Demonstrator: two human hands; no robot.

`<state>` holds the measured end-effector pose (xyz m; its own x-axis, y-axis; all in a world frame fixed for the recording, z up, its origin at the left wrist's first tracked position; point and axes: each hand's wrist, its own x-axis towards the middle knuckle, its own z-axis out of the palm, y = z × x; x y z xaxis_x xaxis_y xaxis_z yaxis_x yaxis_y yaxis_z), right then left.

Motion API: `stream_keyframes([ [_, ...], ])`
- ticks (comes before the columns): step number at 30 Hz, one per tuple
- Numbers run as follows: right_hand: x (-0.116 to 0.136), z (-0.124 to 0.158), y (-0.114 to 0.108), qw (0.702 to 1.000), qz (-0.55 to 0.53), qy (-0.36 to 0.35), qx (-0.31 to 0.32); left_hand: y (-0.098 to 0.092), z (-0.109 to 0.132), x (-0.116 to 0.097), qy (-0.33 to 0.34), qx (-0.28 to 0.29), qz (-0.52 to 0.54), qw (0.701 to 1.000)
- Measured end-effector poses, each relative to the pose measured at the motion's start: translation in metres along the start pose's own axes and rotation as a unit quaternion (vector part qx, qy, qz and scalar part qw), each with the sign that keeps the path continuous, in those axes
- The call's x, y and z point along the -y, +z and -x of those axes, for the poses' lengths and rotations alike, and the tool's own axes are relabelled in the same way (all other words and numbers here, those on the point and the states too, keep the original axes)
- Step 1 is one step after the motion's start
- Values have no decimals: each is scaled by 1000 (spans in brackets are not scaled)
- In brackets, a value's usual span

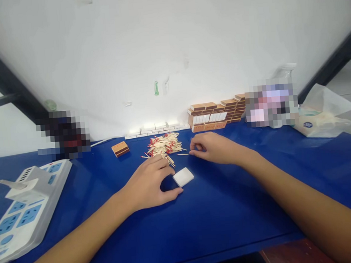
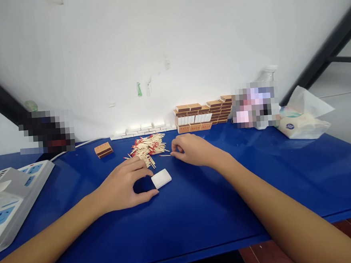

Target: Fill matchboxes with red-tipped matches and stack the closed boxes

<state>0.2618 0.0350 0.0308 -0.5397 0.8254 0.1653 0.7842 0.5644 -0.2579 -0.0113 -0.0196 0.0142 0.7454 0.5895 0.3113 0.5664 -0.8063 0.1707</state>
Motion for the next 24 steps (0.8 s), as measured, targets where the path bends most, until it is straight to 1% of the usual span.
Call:
stream_keyframes([
  [3, -5, -1, 0, 1000, -14, 9, 10, 0, -1, 1, -1, -2, -1, 1000],
  [7, -5, -1, 4, 999, -37, -2, 8, 1, -2, 1, -5, -21, -1, 1000],
  [12, -5, -7, 19, 998, -53, -15, -25, 5, -2, -2, -12, -53, -2, 999],
  [16, -4, -12, 28, 998, -60, 5, -9, 10, -2, -5, -7, -54, 5, 999],
  [18, -2, -11, 27, 998, -59, 9, 2, 11, -2, -6, -2, -52, 8, 999],
  [21, 6, -6, 19, 997, -71, 8, -5, 12, -3, -5, -3, -60, 6, 998],
  [24, 18, 0, 9, 994, -110, -16, -3, 12, -4, -3, -13, -67, -6, 998],
])
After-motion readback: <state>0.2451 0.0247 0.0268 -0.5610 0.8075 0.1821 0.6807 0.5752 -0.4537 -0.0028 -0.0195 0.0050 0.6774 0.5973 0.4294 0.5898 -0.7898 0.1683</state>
